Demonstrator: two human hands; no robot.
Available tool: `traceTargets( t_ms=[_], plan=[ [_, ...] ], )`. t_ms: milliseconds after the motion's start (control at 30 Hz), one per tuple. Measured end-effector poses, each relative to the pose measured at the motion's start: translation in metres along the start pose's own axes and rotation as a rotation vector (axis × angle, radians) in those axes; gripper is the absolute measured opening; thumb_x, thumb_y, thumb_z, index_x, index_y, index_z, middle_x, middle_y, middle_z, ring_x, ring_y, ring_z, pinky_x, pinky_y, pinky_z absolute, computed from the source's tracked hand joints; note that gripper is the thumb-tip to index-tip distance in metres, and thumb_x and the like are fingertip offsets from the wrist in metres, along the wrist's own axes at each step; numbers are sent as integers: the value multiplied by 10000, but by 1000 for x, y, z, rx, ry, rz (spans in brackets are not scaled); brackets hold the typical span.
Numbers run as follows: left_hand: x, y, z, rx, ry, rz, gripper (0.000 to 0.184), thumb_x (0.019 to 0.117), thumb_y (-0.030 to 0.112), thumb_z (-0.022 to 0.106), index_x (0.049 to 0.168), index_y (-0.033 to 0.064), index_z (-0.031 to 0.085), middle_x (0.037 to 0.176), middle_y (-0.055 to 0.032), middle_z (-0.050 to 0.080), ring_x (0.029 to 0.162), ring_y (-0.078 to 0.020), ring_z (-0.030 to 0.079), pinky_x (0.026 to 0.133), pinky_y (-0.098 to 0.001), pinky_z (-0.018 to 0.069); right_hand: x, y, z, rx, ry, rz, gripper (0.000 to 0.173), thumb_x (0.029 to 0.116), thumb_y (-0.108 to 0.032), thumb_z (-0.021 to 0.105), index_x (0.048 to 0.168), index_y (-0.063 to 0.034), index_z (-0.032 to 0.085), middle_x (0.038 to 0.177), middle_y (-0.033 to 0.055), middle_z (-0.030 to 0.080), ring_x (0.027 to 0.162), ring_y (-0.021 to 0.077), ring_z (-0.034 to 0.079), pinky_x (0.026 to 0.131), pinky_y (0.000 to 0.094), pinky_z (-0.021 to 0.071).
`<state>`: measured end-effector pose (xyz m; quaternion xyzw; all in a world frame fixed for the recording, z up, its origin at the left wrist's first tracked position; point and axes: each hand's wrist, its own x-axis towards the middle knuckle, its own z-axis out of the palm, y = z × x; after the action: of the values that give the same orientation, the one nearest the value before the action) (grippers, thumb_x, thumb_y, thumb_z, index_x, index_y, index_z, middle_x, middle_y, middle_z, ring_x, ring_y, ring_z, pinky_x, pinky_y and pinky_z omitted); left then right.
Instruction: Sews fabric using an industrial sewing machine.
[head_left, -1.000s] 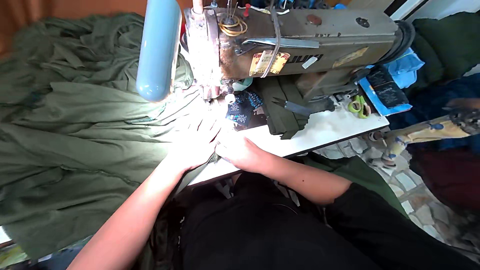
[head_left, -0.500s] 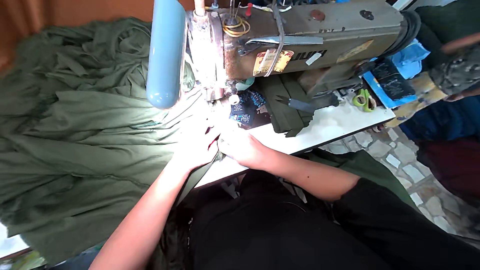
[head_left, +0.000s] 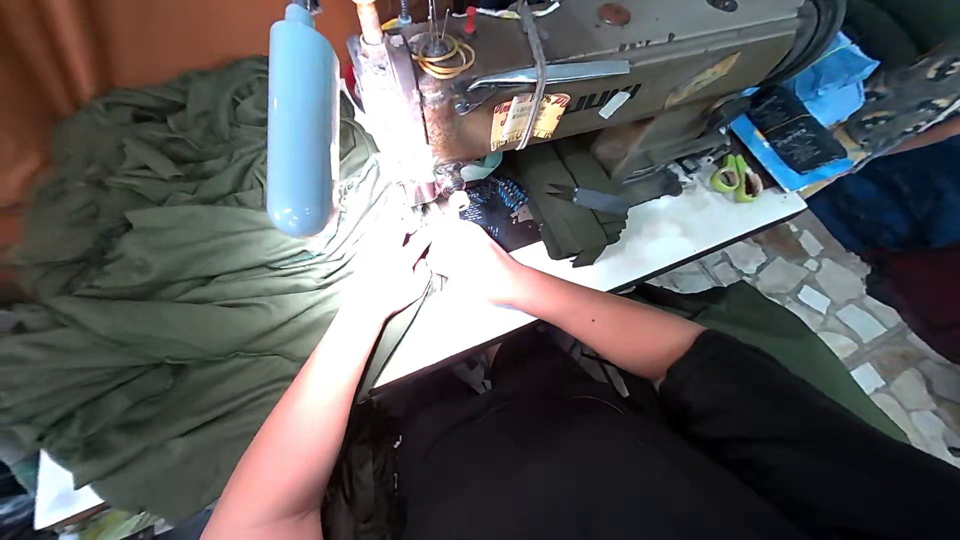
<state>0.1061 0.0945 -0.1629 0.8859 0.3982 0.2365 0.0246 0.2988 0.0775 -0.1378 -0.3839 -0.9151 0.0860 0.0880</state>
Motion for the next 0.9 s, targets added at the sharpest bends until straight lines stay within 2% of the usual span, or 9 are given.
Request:
traceTargets(
  t_ms=[200,267,367,467,533,600,667,767,900],
  plan=[
    [3,1,-2,-1,-31,-71,447,954,209,450,1280,43,706,1344,-271,606,1297,-468,541,1065,-638,396,4,8,3,59,93,-24,256,868,-81,713,1120,-44,741,1179,191,696,1239,367,588,1117,549,365],
    [-6,29,-12,-52,-6,-203,409,951,136,450,1240,10,711,1340,-268,607,1285,-454,553,1051,-632,411,0,9,3,109,146,-29,267,881,-54,693,1142,-18,734,1249,226,678,1285,390,569,1138,551,355],
    [-35,99,-22,-151,86,-402,325,957,146,467,1014,-9,746,922,-179,723,873,-338,710,741,-540,549,1,13,8,114,186,-12,293,885,-124,710,1158,-25,747,1266,204,690,1277,368,583,1148,510,359],
    [-60,143,-10,-210,-22,-514,371,959,244,526,1131,-14,730,1067,-217,720,965,-369,712,802,-550,564,4,15,13,98,224,69,306,946,-72,592,1213,-16,730,1306,219,672,1293,371,586,1142,494,392],
    [-53,133,-7,-162,-89,-587,493,957,345,555,1268,-22,662,1208,-254,673,1155,-426,638,968,-635,480,6,12,6,172,148,156,348,985,-79,561,1303,4,677,1387,259,609,1347,394,536,1163,510,360],
    [-31,107,-9,-61,-39,-681,554,938,411,595,1279,-25,636,1281,-273,630,1257,-448,569,1064,-635,409,11,10,1,224,80,233,364,1024,-121,544,1351,7,641,1438,259,569,1377,386,509,1186,490,337],
    [-5,77,-14,11,38,-727,518,935,328,644,1299,-34,577,1351,-292,567,1337,-458,491,1137,-589,355,16,8,-2,263,74,288,339,1021,-132,570,1315,9,662,1379,241,612,1338,372,536,1172,473,358],
    [18,37,-10,114,127,-740,349,1006,116,502,1284,-86,558,1391,-334,533,1348,-474,496,1129,-581,375,22,7,-2,161,-13,295,398,1002,-187,593,1391,-115,639,1448,201,573,1370,350,511,1163,480,368],
    [10,39,-45,95,107,-784,361,1081,103,375,1306,-71,597,1306,-302,625,1251,-449,599,1072,-592,429,22,3,-11,180,-94,355,466,1021,-204,584,1450,-23,555,1517,213,505,1410,345,474,1183,462,347]
  ],
)
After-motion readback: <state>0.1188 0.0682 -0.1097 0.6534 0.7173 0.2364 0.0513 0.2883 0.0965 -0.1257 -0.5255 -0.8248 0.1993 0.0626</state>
